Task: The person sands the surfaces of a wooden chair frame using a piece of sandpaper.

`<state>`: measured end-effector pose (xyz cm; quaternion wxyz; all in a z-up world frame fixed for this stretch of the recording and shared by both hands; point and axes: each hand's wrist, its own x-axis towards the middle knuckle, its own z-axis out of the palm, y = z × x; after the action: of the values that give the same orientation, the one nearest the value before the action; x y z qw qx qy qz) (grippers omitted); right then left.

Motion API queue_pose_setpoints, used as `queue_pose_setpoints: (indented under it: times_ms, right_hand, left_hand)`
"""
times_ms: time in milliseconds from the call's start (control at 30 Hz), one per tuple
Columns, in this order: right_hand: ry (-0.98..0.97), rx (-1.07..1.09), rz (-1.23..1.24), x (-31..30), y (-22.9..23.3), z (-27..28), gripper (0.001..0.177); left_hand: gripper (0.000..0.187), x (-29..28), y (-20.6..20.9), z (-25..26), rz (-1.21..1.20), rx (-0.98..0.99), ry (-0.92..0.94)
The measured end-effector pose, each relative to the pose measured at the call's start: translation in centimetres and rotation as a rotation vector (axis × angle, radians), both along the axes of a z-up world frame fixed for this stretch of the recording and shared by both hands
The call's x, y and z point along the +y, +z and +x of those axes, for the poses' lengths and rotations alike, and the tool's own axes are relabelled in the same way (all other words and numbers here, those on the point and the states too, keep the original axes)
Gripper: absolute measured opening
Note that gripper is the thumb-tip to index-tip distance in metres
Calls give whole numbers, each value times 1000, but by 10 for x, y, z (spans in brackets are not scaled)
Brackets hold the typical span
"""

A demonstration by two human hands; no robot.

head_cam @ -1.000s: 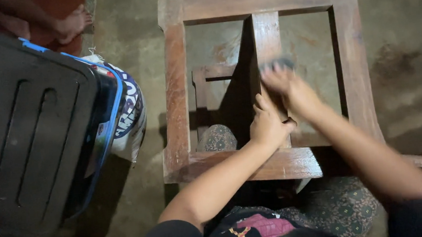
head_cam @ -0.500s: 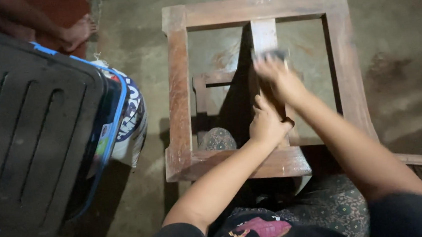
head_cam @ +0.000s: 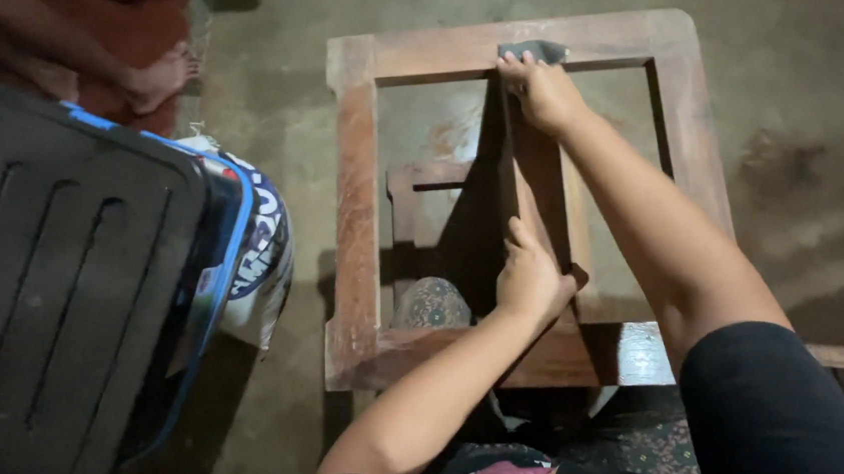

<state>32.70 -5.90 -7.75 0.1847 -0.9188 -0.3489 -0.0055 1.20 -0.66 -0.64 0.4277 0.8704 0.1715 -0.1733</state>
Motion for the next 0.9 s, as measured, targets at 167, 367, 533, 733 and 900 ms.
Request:
queue_pose_setpoints:
  times_ms: [167,367,533,733,900]
  right_hand:
    - [-219,273,497,-35,89,-35,42]
    - [-406,401,913,-75,98,-37,38]
    - [-435,424,987,-71,113,-51,39]
    - [-419,305,537,-34,82,-90,107]
    - [55,-226,-118,-40,12,-161,70]
  left_hand:
    - [121,5,13,-4,-14,-55,6]
    - [122,0,-4,-3,51,-71,-14]
    - [122,3,6,-2,49,-51,-20]
    - [127,3,7,-5,27,-49,-11]
    - [121,4,7,-9,15,-114,-21]
